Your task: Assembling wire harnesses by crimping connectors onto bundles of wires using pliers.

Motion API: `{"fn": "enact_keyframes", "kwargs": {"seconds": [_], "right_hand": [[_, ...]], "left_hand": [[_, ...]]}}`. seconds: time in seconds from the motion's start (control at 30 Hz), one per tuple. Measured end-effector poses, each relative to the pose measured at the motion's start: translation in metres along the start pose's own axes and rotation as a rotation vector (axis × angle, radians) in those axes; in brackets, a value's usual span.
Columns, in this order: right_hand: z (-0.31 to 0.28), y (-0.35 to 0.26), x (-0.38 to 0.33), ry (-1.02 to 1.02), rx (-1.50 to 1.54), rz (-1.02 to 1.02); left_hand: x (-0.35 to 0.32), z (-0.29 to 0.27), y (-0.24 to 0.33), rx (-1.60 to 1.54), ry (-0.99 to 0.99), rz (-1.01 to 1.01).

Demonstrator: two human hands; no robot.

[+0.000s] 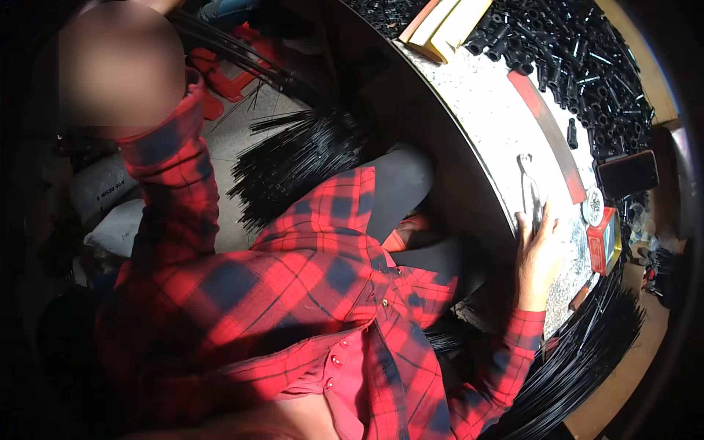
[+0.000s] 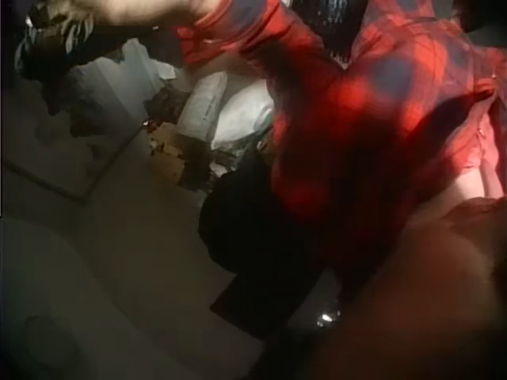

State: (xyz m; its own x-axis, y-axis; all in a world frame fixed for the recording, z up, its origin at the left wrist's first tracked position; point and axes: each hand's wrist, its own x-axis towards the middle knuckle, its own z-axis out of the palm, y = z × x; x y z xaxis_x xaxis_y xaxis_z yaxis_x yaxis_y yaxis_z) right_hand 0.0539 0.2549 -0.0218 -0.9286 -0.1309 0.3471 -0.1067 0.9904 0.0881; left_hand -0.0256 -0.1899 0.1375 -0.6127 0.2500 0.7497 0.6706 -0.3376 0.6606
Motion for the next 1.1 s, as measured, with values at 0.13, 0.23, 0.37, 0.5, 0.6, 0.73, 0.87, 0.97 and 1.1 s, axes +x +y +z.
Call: {"fn": "enact_keyframes", "kwargs": {"seconds": [0.13,0.23,0.37,0.5,0.6,0.73,0.87,0.97,1.1], "right_hand": [[0.004,0.0,-0.002,-0.14,-0.096,0.171],[0.009,0.022,-0.019,-0.028,-0.085,0.109],[-0.003,0.005,-0.013,0.044,0.051,0.015],[-0.018,0.019,-0.03,0.067,0.005,0.182],[-0.034,0.025,-0.043,0.052,-0.05,0.206],[-0.059,0.073,-0.094,0.033,-0.282,0.407],[-0.08,0.145,-0.155,-0.089,-0.595,0.733],[-0.08,0.181,-0.192,-0.101,-0.665,0.879],[-0.068,0.201,-0.211,-0.086,-0.669,1.009]], "left_hand": [[-0.035,-0.019,-0.109,-1.014,-0.148,0.087],[-0.057,0.013,-0.119,0.034,0.264,-0.65],[-0.121,-0.004,-0.181,-0.053,0.24,-1.015],[-0.192,-0.036,-0.283,0.091,0.194,-1.298],[-0.287,-0.107,-0.379,0.856,-0.174,-1.225],[-0.309,-0.06,-0.378,0.76,-0.167,-1.381],[-0.279,-0.02,-0.358,0.569,-0.226,-1.373],[-0.258,-0.006,-0.353,0.492,-0.22,-1.324],[-0.227,0.024,-0.341,0.375,-0.213,-1.247]]}}
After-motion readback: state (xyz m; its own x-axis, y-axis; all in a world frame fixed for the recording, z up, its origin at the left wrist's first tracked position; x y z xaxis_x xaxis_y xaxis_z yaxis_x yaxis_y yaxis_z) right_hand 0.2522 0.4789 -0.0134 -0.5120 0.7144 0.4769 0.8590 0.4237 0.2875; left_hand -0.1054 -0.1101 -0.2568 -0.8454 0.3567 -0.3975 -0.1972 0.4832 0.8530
